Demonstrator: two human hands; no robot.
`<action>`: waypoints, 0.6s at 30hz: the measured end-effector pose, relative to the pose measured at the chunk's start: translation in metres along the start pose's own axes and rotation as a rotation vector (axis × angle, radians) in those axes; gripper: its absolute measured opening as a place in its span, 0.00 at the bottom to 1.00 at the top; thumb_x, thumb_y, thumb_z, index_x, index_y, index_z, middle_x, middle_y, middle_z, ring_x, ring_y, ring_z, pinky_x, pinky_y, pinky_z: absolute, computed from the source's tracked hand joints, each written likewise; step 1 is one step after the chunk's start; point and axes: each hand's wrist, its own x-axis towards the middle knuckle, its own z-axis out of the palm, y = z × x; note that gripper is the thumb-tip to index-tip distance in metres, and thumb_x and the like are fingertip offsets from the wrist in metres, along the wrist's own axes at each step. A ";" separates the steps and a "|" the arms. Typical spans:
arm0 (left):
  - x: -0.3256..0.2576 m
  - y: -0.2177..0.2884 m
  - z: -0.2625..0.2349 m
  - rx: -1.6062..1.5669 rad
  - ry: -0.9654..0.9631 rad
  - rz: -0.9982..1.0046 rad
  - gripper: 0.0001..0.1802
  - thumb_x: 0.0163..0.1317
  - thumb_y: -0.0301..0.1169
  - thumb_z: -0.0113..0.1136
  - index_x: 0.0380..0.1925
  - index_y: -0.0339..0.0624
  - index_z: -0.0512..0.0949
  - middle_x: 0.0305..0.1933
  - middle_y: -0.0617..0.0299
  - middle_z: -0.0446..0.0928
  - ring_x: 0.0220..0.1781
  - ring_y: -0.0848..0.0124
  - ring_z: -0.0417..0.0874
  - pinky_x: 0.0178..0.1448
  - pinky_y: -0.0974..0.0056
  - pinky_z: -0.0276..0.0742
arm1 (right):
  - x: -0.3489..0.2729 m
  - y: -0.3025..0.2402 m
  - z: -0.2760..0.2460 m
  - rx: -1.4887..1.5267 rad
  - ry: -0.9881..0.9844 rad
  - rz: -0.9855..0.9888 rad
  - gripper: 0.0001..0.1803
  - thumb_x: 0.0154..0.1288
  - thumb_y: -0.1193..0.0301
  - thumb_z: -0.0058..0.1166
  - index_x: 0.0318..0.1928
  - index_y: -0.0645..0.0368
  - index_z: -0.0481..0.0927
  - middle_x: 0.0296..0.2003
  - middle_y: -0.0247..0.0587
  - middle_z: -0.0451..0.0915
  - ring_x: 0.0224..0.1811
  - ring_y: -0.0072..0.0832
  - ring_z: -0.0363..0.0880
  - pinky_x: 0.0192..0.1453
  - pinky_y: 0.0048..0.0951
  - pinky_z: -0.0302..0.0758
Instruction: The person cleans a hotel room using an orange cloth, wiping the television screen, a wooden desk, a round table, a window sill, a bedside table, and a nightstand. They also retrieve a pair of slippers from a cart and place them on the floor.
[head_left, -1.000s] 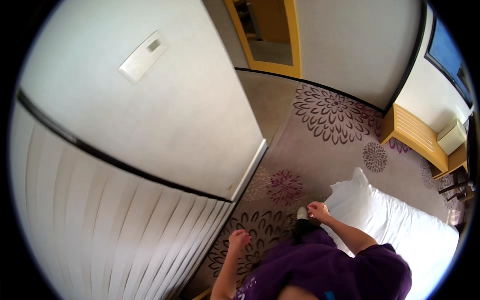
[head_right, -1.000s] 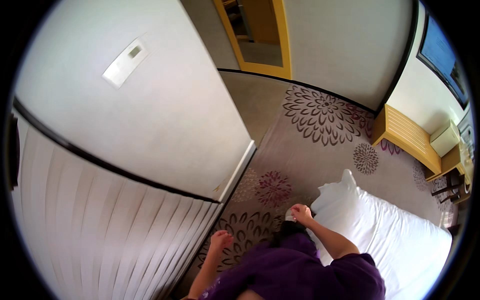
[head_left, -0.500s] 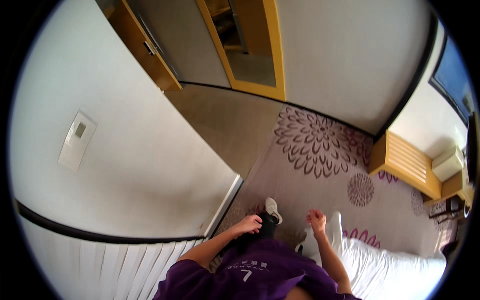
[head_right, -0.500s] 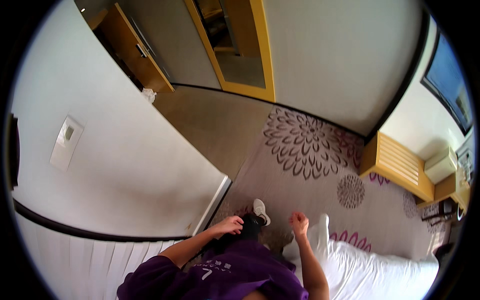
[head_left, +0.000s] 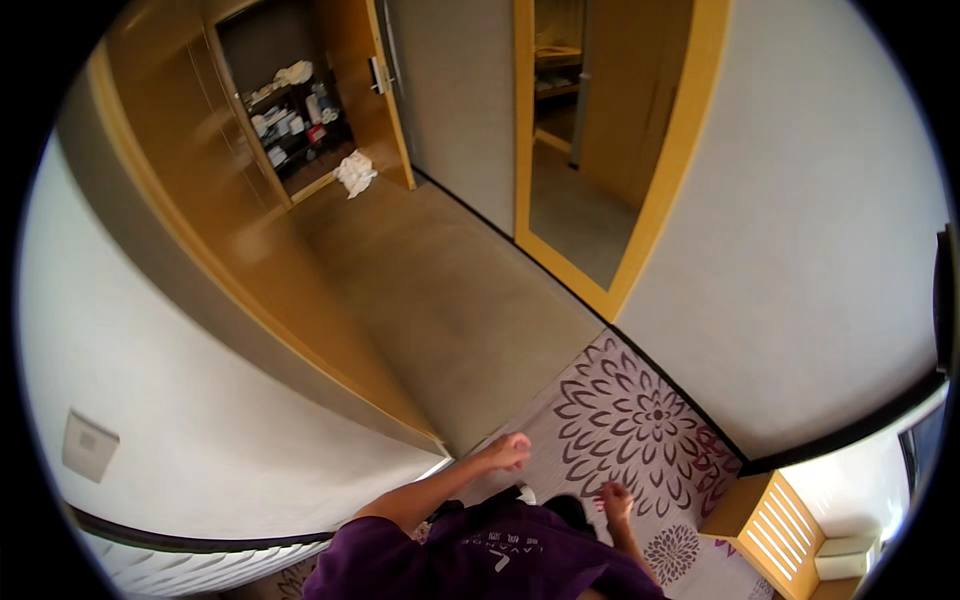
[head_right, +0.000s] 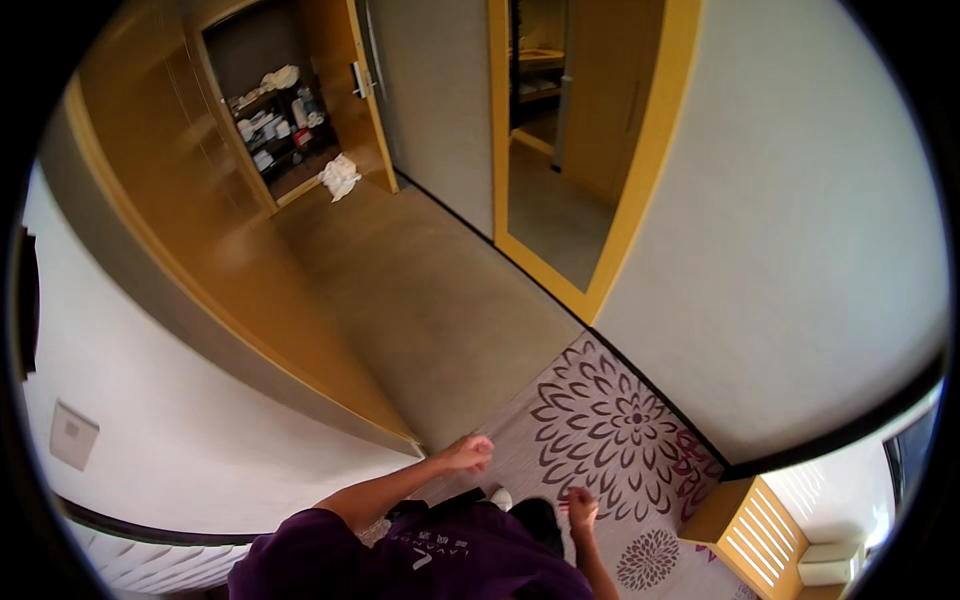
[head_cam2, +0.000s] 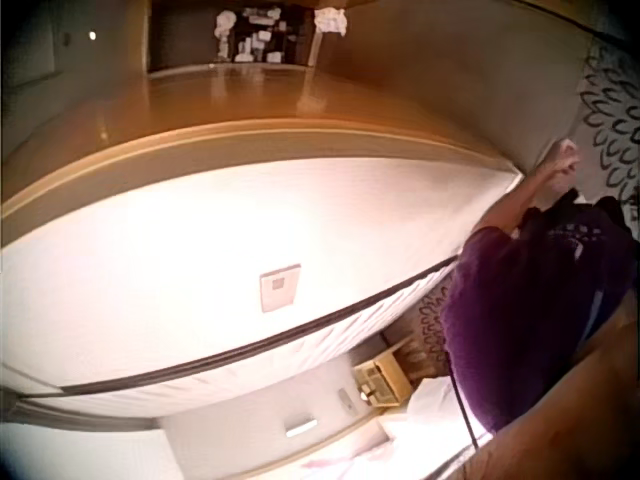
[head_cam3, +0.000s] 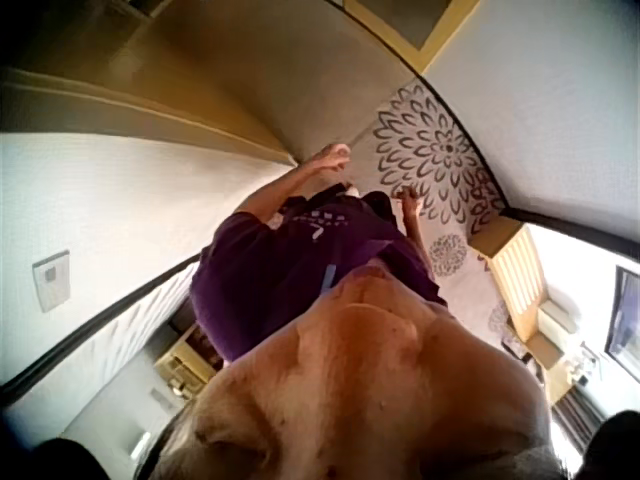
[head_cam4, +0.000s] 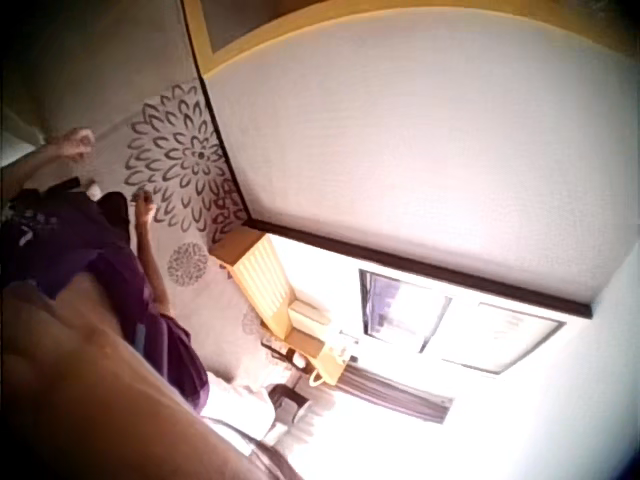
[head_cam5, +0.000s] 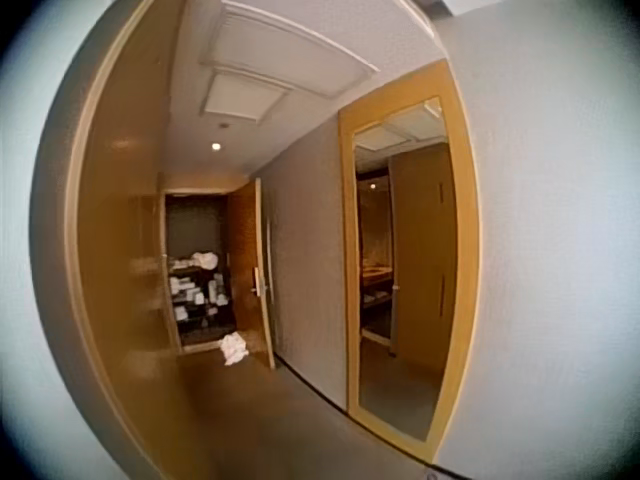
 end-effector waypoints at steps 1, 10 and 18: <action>0.007 0.015 -0.014 -0.069 0.075 -0.028 0.22 0.66 0.34 0.61 0.58 0.38 0.74 0.46 0.55 0.81 0.38 0.71 0.85 0.37 0.64 0.84 | 0.019 -0.013 -0.002 0.051 0.029 -0.002 0.12 0.72 0.68 0.55 0.48 0.65 0.80 0.33 0.46 0.85 0.29 0.31 0.85 0.30 0.29 0.81; 0.140 0.093 -0.155 -0.304 0.270 -0.059 0.25 0.68 0.34 0.62 0.62 0.40 0.70 0.50 0.56 0.79 0.48 0.67 0.86 0.46 0.62 0.85 | 0.257 -0.150 0.057 0.131 -0.198 0.178 0.13 0.75 0.67 0.53 0.51 0.65 0.78 0.33 0.48 0.85 0.24 0.29 0.83 0.28 0.27 0.80; 0.209 0.143 -0.294 -0.389 0.472 -0.178 0.24 0.67 0.34 0.63 0.60 0.41 0.71 0.48 0.56 0.79 0.46 0.67 0.86 0.46 0.61 0.85 | 0.464 -0.344 0.264 -0.145 -0.439 0.024 0.14 0.74 0.64 0.55 0.50 0.60 0.82 0.36 0.44 0.86 0.31 0.26 0.84 0.36 0.27 0.81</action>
